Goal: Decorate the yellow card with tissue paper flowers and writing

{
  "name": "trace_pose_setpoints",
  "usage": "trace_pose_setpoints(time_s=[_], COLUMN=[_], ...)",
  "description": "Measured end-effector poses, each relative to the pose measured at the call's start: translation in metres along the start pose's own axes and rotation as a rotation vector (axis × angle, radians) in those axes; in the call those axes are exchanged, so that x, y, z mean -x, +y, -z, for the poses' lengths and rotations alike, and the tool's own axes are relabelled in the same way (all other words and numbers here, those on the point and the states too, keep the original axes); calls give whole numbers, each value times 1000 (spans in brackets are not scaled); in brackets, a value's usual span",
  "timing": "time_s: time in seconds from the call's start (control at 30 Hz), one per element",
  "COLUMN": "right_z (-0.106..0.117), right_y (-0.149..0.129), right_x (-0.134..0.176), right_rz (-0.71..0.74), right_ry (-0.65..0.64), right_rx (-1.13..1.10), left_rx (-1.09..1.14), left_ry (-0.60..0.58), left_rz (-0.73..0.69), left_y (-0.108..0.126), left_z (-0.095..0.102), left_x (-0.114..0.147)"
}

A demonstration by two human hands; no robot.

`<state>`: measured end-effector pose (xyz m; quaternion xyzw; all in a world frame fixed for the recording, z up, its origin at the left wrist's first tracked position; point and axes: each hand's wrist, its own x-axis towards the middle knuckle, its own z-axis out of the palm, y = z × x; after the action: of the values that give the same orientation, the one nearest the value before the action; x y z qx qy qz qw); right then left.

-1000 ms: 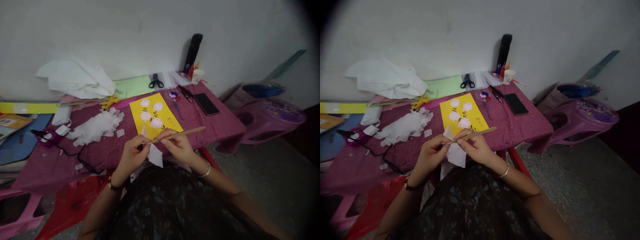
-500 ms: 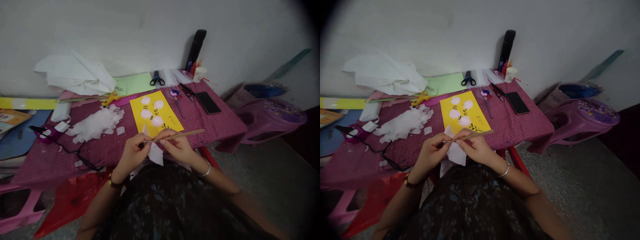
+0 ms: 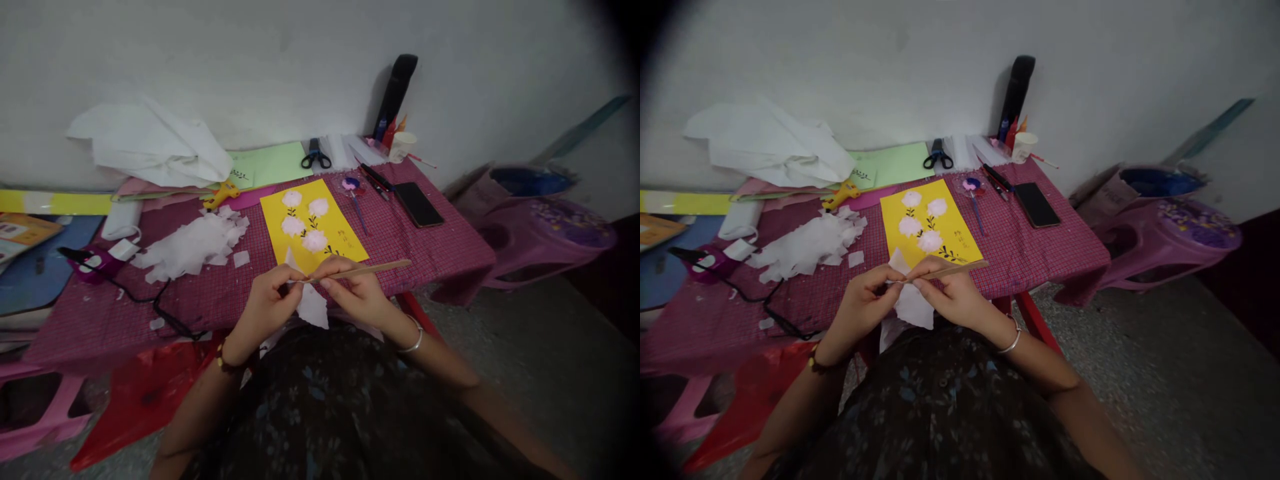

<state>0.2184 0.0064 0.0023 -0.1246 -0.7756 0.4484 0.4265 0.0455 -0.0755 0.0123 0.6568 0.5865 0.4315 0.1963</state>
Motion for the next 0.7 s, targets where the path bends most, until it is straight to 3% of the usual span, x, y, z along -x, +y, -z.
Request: trace_pose_setpoints(time_s=[0.7], right_z=[-1], right_y=[5], right_x=[0], right_rz=[-21], right_ry=[11], right_rx=[44], left_rx=[-37], left_ry=[-30], left_rz=[41], left_y=[-1], left_z=[-1], left_x=[0])
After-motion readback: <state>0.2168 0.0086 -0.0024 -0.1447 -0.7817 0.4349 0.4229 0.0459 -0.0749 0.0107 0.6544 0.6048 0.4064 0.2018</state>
